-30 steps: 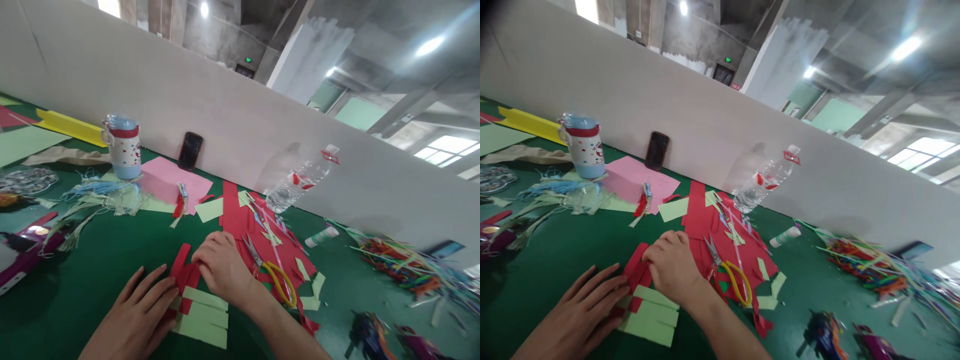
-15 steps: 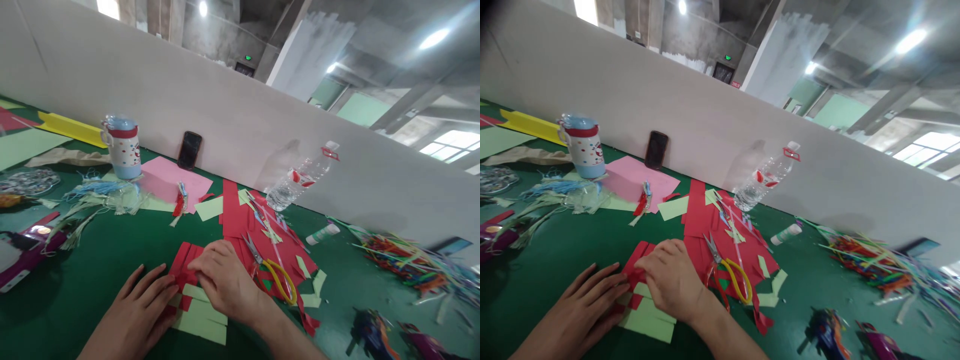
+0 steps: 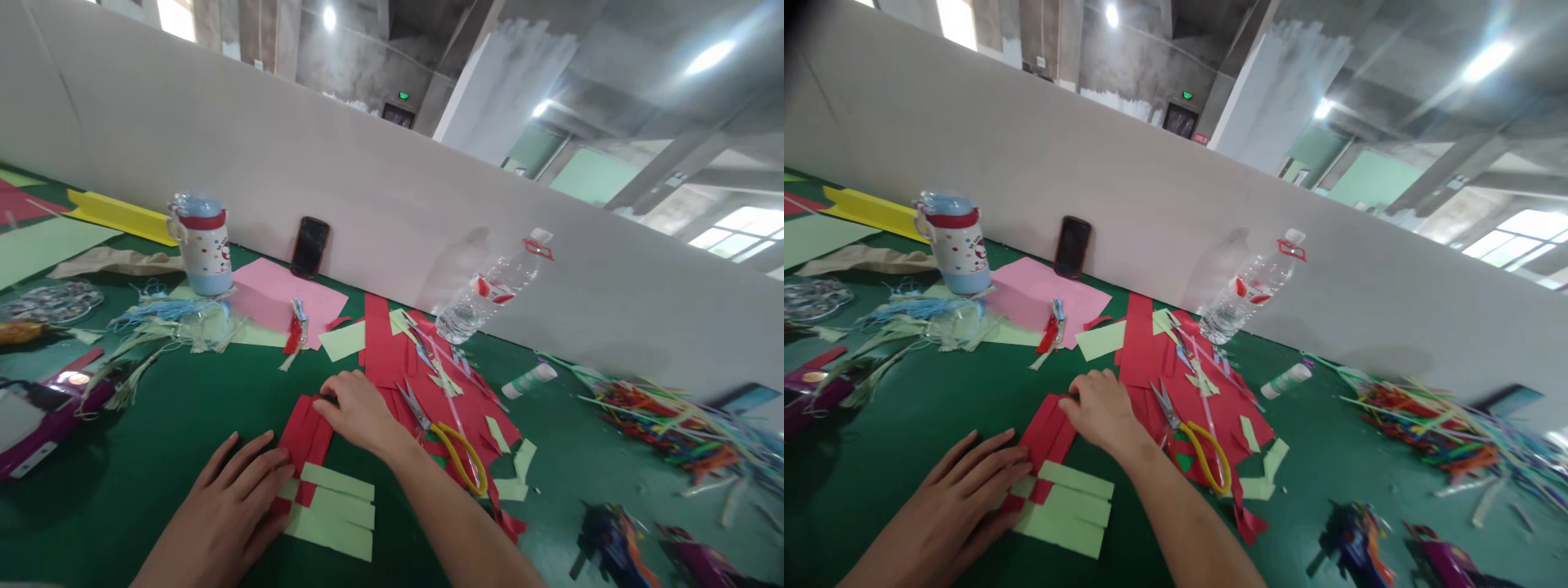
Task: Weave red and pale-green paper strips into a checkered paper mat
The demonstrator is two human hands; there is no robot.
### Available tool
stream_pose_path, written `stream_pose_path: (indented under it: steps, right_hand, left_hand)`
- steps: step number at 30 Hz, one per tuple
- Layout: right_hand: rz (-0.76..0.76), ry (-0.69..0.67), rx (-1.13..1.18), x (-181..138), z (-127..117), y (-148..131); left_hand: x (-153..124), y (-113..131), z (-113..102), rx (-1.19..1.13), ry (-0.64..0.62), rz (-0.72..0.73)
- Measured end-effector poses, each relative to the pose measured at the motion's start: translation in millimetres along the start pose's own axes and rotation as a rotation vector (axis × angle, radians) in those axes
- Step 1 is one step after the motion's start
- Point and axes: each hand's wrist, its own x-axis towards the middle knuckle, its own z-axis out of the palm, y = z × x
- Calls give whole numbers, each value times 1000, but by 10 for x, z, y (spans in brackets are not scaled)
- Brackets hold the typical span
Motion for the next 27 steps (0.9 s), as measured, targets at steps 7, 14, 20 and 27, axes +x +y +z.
stream_pose_path:
  steps: [7,14,20,27]
  right_hand:
    - [-7,-65,-30,77,5,-42]
    - [30,-130,-44,143,-10,-22]
    - [-12,-145,-41,167,-34,-43]
    - [-141,-75,0,36,-60,-62]
  left_hand:
    - [34,19,-104,37,-87,7]
    - [112,37,-201,-11,-170,-28]
    - [117,65,-143,-65,-89,-73]
    - [116,66,-179,-59,-113,-83]
